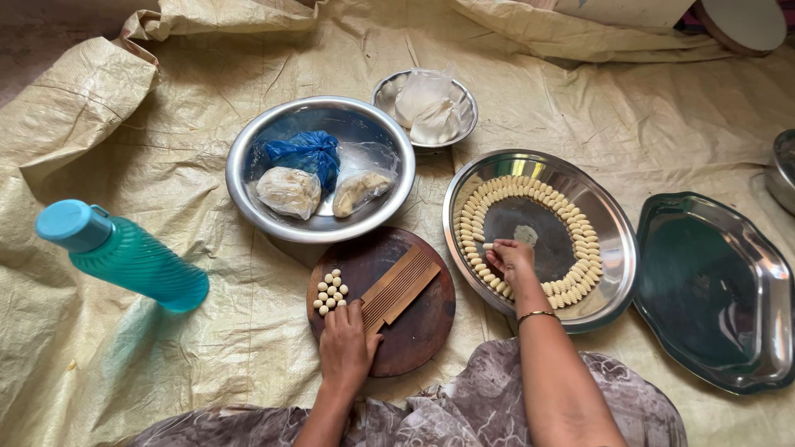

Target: The person rolls small dough balls between their palms and presses them on a wooden ridged tool to create textured shapes, then places the shaped pieces into a metal tray. The person repeats this process with multiple dough balls.

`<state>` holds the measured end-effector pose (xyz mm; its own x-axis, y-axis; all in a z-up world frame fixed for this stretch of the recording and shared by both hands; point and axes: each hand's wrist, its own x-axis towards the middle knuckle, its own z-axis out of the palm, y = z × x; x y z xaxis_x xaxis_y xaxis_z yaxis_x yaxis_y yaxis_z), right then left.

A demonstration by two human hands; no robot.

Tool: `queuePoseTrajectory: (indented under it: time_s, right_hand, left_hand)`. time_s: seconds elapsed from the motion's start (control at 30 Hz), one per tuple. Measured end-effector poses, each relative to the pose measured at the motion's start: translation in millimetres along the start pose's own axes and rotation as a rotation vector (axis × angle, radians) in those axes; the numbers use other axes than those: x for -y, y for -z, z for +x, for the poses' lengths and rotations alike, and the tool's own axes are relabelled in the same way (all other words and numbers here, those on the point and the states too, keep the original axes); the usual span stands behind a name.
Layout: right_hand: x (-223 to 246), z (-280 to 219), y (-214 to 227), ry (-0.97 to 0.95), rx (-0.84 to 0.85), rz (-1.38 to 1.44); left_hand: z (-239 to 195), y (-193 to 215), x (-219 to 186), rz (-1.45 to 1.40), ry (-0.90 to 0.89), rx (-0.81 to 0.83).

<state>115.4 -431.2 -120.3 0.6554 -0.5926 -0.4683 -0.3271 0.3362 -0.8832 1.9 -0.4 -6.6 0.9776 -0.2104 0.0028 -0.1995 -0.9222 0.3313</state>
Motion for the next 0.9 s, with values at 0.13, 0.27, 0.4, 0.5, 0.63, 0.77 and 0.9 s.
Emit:
queuePoseTrajectory:
  time_s: [0.13, 0.27, 0.4, 0.5, 0.63, 0.77, 0.9]
  right_hand:
    - [-10.7, 6.0, -16.0, 0.037, -0.023, 0.038]
    - [-17.4, 12.1, -23.5, 0.072, -0.079, 0.011]
    - [-23.4, 16.4, -25.8, 0.091, -0.072, 0.013]
    - [-23.6, 14.3, -26.2, 0.078, -0.083, -0.072]
    - [-18.0, 3.6, -30.1, 0.073, -0.103, -0.132]
    - [-6.9, -11.9, -32.6, 0.069, -0.103, -0.217]
    - [4.9, -23.4, -34.5, 0.048, -0.112, -0.275]
  left_hand:
    - [0.8, 3.7, -1.3, -0.012, 0.007, 0.027]
    - [1.9, 6.6, -2.9, -0.014, 0.012, 0.037]
    - [0.4, 9.5, -3.6, -0.035, 0.020, 0.023]
    - [-0.4, 11.0, -4.6, -0.046, 0.027, 0.012]
    - [-1.0, 10.5, -4.0, -0.045, 0.027, 0.024]
    - [1.6, 7.4, -3.4, -0.035, 0.035, 0.058]
    - [0.9, 5.2, -1.7, -0.035, 0.028, 0.050]
